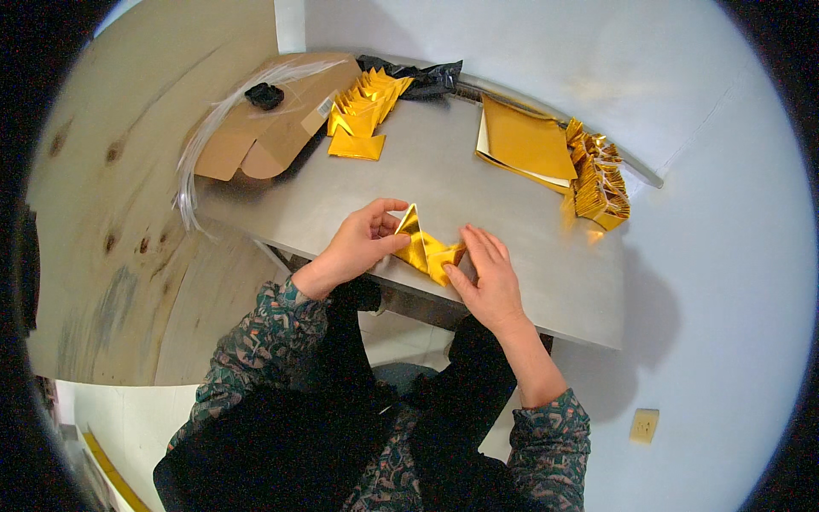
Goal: The person folds a yellow sheet of paper into a small triangular packet using a series of precise folds. They then place the finished packet into a stack of similar packets on the table.
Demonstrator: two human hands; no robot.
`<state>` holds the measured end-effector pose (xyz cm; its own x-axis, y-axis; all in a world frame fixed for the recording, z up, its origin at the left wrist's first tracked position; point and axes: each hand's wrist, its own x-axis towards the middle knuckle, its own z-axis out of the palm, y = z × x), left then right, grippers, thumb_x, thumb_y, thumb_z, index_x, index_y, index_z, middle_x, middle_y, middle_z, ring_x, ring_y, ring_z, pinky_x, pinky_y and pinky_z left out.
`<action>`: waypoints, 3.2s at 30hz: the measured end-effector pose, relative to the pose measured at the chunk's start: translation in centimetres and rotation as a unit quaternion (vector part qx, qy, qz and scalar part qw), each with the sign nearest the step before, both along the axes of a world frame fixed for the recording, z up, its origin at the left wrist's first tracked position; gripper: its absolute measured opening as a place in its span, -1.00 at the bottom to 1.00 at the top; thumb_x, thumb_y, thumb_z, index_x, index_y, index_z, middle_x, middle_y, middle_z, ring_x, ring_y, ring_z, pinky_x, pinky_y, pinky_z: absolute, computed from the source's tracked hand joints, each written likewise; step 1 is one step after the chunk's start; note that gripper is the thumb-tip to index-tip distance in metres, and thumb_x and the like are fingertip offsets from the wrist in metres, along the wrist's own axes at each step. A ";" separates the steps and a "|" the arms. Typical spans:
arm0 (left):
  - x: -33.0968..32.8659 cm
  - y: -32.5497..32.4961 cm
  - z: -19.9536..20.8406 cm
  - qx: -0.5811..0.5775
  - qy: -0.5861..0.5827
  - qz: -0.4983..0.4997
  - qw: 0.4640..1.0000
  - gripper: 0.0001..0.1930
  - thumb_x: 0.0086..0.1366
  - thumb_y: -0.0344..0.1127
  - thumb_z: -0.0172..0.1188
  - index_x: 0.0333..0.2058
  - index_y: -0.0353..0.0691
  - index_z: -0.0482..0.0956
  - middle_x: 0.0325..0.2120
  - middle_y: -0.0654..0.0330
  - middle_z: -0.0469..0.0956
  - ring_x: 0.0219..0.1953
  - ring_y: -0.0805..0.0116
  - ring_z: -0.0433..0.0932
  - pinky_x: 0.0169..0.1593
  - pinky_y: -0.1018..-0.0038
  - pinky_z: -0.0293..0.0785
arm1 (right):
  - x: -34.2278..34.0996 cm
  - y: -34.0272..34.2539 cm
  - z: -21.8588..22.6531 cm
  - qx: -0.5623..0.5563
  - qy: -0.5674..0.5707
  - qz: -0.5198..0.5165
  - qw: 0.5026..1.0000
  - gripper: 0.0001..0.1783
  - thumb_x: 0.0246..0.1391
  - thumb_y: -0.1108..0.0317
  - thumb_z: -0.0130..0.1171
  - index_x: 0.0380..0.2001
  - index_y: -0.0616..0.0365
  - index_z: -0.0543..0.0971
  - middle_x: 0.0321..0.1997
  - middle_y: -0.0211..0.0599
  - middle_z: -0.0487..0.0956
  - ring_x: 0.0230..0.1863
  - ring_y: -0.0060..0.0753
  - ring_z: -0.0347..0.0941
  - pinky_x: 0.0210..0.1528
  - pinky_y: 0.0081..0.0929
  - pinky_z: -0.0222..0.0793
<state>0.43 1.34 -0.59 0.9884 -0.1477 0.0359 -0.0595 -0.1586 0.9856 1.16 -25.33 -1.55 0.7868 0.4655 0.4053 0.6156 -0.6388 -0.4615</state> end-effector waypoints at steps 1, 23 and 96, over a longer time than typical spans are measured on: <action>0.1 -0.1 -0.3 -0.067 0.005 -0.011 0.998 -0.53 0.41 -0.40 0.35 0.23 -0.31 0.46 -0.13 0.24 0.65 -0.13 0.54 0.61 0.00 0.54 0.60 | -0.2 -0.2 0.2 0.066 0.054 -0.009 0.996 -0.36 0.30 0.19 0.32 0.34 0.24 0.45 0.32 -0.07 0.53 0.33 -0.15 0.43 0.32 -0.25 0.40; -3.7 -5.2 1.8 -0.254 -0.118 0.141 0.950 -0.76 0.43 -0.26 0.39 -0.37 -0.18 0.53 -0.52 0.44 0.48 -0.52 0.76 0.39 -0.51 0.73 0.40 | -4.1 6.1 2.8 0.487 0.098 -0.035 0.867 -0.69 0.54 0.15 0.03 -0.28 0.14 0.44 -0.48 -0.50 0.48 -0.60 -0.80 0.31 -0.59 -0.75 0.27; -9.0 -5.7 -1.1 0.076 -0.346 0.091 0.931 -0.44 0.37 -0.29 0.32 0.28 -0.34 0.45 0.18 -0.09 0.51 0.22 0.08 0.50 0.26 0.28 0.45 | -6.0 4.0 2.9 0.311 -0.027 -0.141 0.940 -0.76 0.47 0.31 0.15 -0.28 0.26 0.52 -0.50 -0.39 0.46 -0.45 -0.65 0.32 -0.38 -0.57 0.32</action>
<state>-8.55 -4.39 -1.65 0.7460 -0.0349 0.6651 -0.6296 -0.3623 0.6872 -4.84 -21.32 1.38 0.8138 -0.0987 0.5727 0.4954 -0.3975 -0.7724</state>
